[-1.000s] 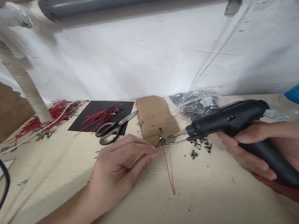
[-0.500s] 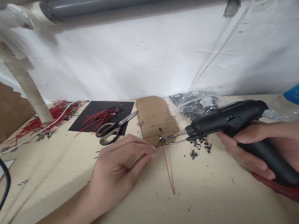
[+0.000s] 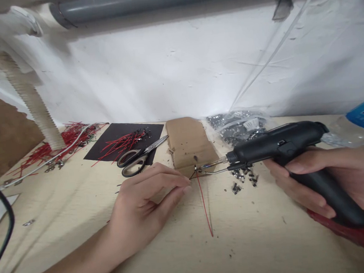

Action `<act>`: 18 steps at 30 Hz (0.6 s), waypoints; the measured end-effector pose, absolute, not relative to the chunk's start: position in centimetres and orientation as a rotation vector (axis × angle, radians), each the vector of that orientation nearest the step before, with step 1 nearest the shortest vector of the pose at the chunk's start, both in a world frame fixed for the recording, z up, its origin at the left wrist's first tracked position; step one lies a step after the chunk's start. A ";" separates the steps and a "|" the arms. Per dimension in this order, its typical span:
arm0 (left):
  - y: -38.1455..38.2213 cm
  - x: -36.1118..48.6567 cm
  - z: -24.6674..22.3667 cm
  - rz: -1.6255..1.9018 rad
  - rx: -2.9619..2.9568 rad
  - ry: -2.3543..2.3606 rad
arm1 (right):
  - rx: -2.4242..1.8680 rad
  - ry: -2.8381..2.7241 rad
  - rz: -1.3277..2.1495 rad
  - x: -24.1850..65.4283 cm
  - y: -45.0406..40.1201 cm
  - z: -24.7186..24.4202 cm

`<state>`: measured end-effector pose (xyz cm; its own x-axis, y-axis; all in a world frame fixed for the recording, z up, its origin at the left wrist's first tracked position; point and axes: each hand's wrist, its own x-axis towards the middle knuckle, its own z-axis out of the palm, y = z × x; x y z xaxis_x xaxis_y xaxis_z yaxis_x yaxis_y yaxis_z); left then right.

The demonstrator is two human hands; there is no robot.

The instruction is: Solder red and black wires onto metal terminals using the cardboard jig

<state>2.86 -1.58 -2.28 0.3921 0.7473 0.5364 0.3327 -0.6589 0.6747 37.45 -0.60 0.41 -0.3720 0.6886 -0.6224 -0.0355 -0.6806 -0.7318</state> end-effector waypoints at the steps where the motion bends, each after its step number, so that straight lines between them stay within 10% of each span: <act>1: -1.6 2.9 -2.3 1.196 2.194 0.928 | -1.390 -0.881 2.101 37.5 -0.6 0.4; 18: -1.6 3.0 -2.1 1.203 2.172 0.899 | -1.389 -0.848 2.123 37.6 -0.7 0.4</act>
